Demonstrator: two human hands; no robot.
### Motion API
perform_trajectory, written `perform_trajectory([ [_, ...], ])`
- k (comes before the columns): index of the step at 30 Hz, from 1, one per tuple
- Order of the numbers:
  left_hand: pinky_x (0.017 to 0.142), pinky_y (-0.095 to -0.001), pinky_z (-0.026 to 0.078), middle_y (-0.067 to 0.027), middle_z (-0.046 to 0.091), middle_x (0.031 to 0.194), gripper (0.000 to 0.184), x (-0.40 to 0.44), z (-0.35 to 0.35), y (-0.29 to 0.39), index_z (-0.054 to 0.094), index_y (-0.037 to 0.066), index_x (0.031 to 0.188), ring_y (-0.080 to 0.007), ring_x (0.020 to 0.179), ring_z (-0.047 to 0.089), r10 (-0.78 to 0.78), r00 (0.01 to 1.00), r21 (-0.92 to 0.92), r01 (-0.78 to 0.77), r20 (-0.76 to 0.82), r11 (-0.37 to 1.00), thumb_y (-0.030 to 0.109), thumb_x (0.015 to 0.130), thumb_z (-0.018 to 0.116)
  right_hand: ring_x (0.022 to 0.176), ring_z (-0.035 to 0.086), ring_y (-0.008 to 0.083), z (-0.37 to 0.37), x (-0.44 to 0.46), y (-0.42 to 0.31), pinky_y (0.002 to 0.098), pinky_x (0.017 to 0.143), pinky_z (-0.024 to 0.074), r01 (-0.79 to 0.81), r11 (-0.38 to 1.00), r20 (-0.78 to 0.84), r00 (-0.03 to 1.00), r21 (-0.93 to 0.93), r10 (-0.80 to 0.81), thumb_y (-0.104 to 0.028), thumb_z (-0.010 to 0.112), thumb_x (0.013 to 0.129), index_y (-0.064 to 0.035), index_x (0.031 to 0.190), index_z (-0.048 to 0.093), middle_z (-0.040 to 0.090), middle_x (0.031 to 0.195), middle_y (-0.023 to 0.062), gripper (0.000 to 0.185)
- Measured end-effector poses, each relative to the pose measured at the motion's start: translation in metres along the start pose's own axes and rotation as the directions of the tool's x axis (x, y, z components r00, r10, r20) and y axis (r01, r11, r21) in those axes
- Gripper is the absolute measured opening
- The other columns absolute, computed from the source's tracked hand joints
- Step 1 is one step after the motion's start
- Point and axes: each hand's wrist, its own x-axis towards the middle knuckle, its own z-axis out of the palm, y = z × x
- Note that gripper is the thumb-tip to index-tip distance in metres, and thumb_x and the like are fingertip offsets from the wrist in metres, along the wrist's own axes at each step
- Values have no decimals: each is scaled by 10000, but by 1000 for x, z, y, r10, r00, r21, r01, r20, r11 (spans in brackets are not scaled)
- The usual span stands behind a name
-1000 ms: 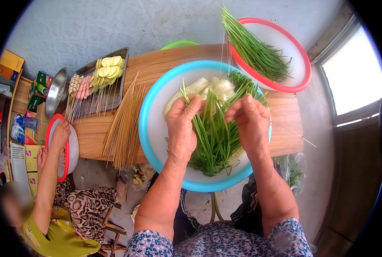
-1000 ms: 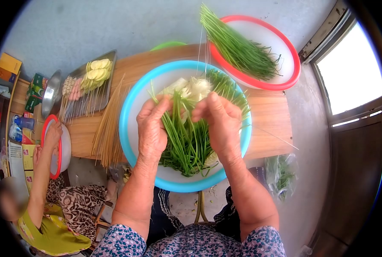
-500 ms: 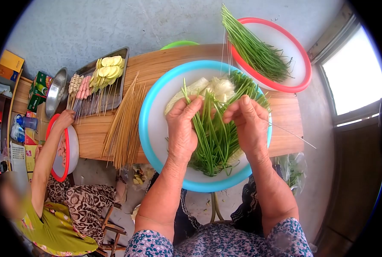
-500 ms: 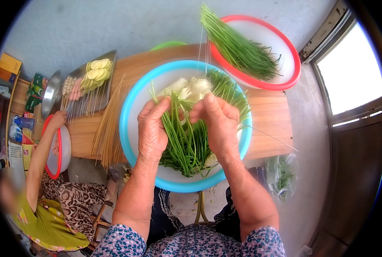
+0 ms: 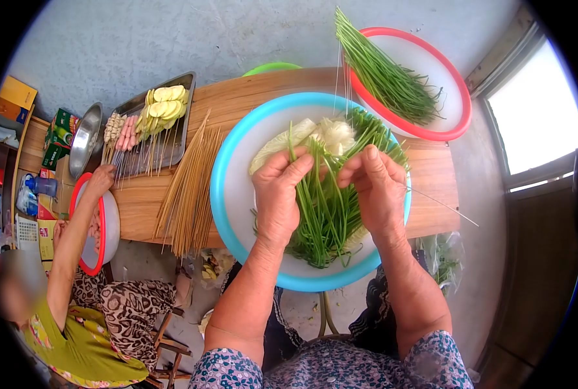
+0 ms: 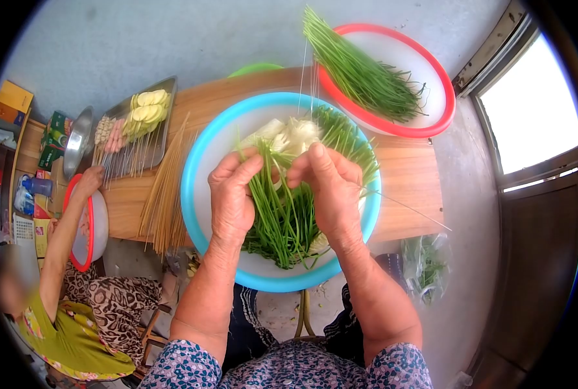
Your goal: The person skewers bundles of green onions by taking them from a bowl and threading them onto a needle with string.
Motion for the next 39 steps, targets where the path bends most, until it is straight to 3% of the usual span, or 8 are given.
perform_trajectory([
  [6,701,-286,527,-118,648,905,195,4,-4,-2,611,-42,1008,-167,774,627,64,995,140,-74,72,987,77,854,597,626,571,177,-3,4,5,295,644,475,0,997,-25,1000,71,2,-300,526,928,12,787,611,609,701,88,354],
  [10,715,-275,523,-103,649,915,211,6,-4,-3,612,-37,1018,-157,797,621,80,995,47,-83,52,995,106,863,604,609,578,179,-4,8,6,299,625,485,-25,986,-11,1000,165,27,-311,529,926,-5,778,611,613,692,82,350],
  [24,702,-224,490,-43,643,859,146,7,-7,-1,648,-1,936,-95,760,588,-37,996,-44,40,85,998,104,834,646,531,529,121,4,5,0,227,511,436,-109,991,-11,994,75,110,-292,531,930,-35,777,604,588,637,46,308],
  [26,748,-281,508,-83,647,947,224,6,-6,-2,618,-17,1027,-143,825,606,-69,987,1,70,148,998,97,834,628,518,521,116,5,3,-1,222,496,429,-129,990,-30,991,64,132,-296,533,929,-41,776,605,586,632,40,306],
  [30,756,-286,510,-86,646,942,235,4,-4,-6,613,-17,1036,-147,835,607,-46,985,-9,48,168,999,125,848,631,505,515,110,5,1,-1,216,482,419,-155,986,-27,987,57,157,-301,529,931,-49,773,606,586,629,34,307],
  [32,759,-237,482,-41,649,884,215,4,-3,-9,644,4,1001,-104,811,588,-18,990,-55,26,139,998,157,850,653,502,513,109,4,1,-1,215,479,416,-153,986,-32,987,62,155,-303,525,933,-50,772,606,586,629,33,310],
  [36,785,-260,482,-68,642,900,333,8,-8,-10,584,-1,1126,-129,825,586,35,997,17,-36,65,999,232,889,610,516,519,106,1,2,-1,221,487,415,-97,993,-59,993,73,101,-307,515,937,-50,772,604,591,641,34,318],
  [39,766,-265,485,-70,633,895,300,6,-5,-8,575,2,1119,-132,812,580,47,997,-51,-45,53,998,218,911,574,528,524,106,-2,4,0,226,494,414,-81,992,-51,995,97,86,-307,514,938,-49,771,604,595,650,35,320],
])
